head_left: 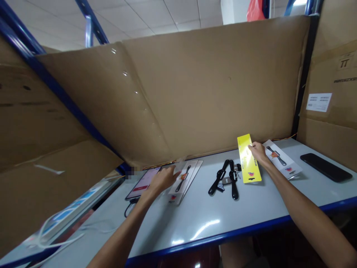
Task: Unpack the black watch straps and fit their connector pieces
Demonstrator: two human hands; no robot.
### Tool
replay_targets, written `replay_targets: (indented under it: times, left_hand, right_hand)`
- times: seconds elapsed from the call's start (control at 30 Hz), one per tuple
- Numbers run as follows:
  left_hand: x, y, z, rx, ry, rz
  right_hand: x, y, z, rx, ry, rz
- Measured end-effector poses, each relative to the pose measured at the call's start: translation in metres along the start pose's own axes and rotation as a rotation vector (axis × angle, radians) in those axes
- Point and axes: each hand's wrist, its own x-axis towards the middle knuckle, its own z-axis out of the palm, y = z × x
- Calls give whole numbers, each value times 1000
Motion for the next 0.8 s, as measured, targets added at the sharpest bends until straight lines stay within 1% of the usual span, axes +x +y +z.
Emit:
replay_targets:
  times: [0.1,0.17,0.2,0.23,0.3,0.33,0.37,0.4,0.43,0.47,0.5,0.53,0.6,0.63,0.67,0.7,0.73,0.77,0.8]
  left_hand:
    - [-2,5,3,-5,-36,1]
    - [-7,8,2,6,-46,-11]
    - [-10,11,0,9,-19,-20]
    - [-13,16,-2,3,39,-24]
    - [-19,29,-9,-82,230,-5]
    - [-22,39,-12,-190,326,25]
    - [-26,51,-15,-351,377,63]
    - [-29,64,-18,-558,379,102]
    - [-32,78,-20,-792,335,143]
    - [-35,93,-22,-1041,246,180]
    - [-39,107,-22,-1282,124,189]
    - [-42,121,-22,-1502,-22,195]
    - [-47,144,-20,-1841,-392,190]
    - [-49,153,-18,-1956,-578,189]
    - [-50,159,-16,-2049,-734,184]
    - [-51,164,-13,-2121,-862,171]
    - [-51,166,-10,-2177,-955,155]
    - [-50,167,-7,-2222,-1017,134]
    - [-49,167,-4,-2259,-1054,117]
  right_hand:
    - [-2,-2,0,28,-3,9]
    - [-4,-5,0,92,-12,36]
    - [-6,-6,0,133,-19,54]
    - [-8,-9,1,173,-29,73]
    - [-13,-14,3,239,-55,103]
    - [-17,-18,5,254,-68,110]
    - [-22,-22,8,278,-88,117]
    - [-27,-26,11,320,-118,131]
    - [-33,-31,14,380,-160,152]
    - [-39,-37,18,491,-222,197]
    - [-46,-43,22,598,-277,244]
    - [-54,-49,26,684,-317,279]
    - [-70,-60,32,786,-367,317]
    - [-79,-64,35,807,-392,338]
    - [-86,-69,37,809,-426,373]
    - [-93,-72,37,794,-460,419]
    - [-99,-75,37,765,-495,454]
    - [-104,-78,37,731,-509,449]
    - [-108,-79,36,697,-510,410]
